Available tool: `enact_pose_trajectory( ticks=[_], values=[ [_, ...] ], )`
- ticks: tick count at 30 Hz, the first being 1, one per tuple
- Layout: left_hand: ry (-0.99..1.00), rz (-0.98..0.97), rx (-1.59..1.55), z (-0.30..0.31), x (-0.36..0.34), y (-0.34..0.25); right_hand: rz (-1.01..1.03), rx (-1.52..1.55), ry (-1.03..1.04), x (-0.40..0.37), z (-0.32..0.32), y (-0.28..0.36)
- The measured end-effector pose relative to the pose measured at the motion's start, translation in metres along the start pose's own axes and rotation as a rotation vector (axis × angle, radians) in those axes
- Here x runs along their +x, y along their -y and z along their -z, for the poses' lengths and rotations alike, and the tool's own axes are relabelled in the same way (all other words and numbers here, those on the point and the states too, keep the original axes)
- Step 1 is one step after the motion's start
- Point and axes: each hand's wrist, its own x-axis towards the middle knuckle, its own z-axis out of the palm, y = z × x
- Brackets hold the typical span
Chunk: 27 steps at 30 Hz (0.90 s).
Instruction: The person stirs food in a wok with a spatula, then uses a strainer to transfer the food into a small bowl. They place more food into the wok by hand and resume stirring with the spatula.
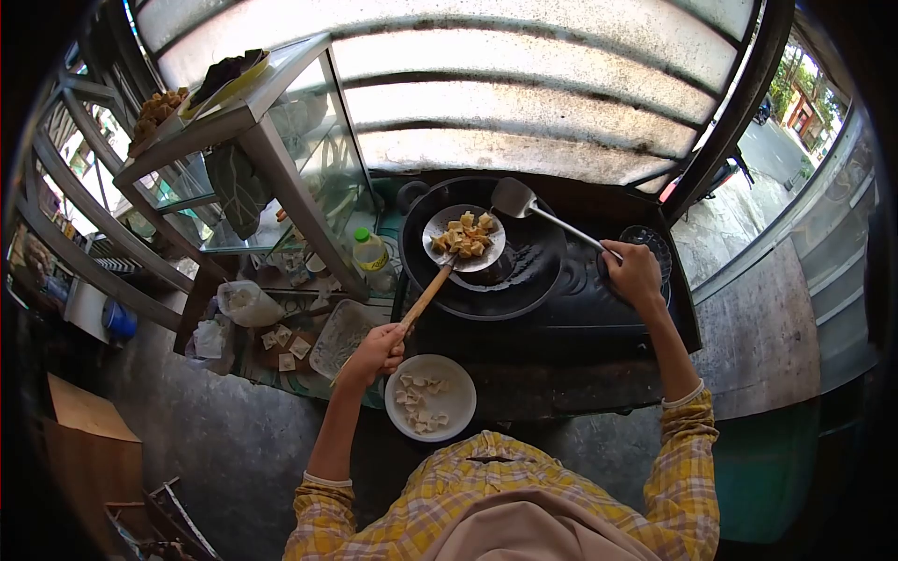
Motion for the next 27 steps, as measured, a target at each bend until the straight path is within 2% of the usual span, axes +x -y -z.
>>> enact_pose_trajectory(
  ticks=[4,7,10,16,27],
  values=[
    [-0.041,-0.032,0.027,-0.005,-0.013,-0.011,0.027,-0.153,-0.003,-0.002,-0.014,-0.029],
    [-0.051,-0.080,0.009,-0.002,-0.016,-0.016,-0.019,-0.259,0.127,-0.015,-0.045,-0.031],
    [-0.095,-0.094,0.020,-0.002,-0.020,-0.023,-0.022,-0.172,0.263,-0.033,-0.071,-0.017],
    [-0.120,-0.123,0.028,0.002,-0.020,-0.026,0.005,0.321,0.371,-0.059,-0.089,0.006],
    [-0.141,-0.115,0.035,0.005,-0.014,-0.025,-0.051,0.399,0.405,-0.056,-0.080,-0.012]
  ],
)
